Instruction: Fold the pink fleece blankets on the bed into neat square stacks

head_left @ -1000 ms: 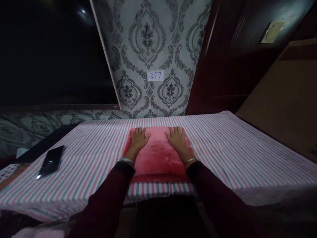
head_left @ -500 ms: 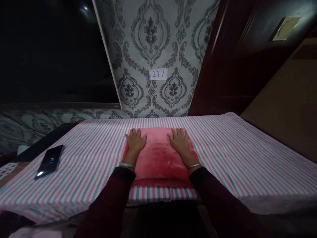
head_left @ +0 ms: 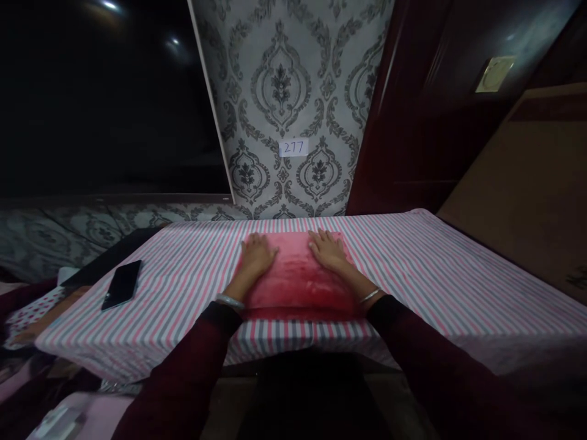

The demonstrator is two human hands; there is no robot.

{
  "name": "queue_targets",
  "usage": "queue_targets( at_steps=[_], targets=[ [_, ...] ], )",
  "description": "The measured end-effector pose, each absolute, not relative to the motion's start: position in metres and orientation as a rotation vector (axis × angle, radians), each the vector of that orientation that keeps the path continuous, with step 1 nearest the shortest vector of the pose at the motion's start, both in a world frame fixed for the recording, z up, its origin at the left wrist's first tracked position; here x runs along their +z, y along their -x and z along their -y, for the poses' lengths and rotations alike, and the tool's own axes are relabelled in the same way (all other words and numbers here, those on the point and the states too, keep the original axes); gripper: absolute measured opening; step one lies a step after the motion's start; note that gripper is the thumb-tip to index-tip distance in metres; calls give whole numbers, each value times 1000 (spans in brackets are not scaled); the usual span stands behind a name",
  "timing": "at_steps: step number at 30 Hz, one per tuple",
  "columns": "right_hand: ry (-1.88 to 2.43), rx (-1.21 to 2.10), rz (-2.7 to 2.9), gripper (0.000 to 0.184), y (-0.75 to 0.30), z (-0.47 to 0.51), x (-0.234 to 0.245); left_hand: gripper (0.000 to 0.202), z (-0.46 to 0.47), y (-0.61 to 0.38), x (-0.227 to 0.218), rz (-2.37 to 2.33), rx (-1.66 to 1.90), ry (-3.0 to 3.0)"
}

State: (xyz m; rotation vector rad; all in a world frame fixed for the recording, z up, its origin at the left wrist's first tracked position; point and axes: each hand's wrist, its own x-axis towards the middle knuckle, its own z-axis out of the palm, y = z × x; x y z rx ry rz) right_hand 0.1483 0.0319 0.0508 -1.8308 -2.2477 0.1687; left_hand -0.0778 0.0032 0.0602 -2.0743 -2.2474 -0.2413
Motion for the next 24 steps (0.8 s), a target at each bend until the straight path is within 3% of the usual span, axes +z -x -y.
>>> queue_targets(
  at_steps=[4,10,24],
  targets=[
    [1711,31,2347,56,-138,-6,25,69,28,36,38,1961,-268,2372],
    [1687,-99,2313,57,-140,8,-11,70,48,23,5,1978,-139,2423],
    [1778,109,2425,56,-164,30,15,67,51,43,25,1978,-124,2418]
  ],
)
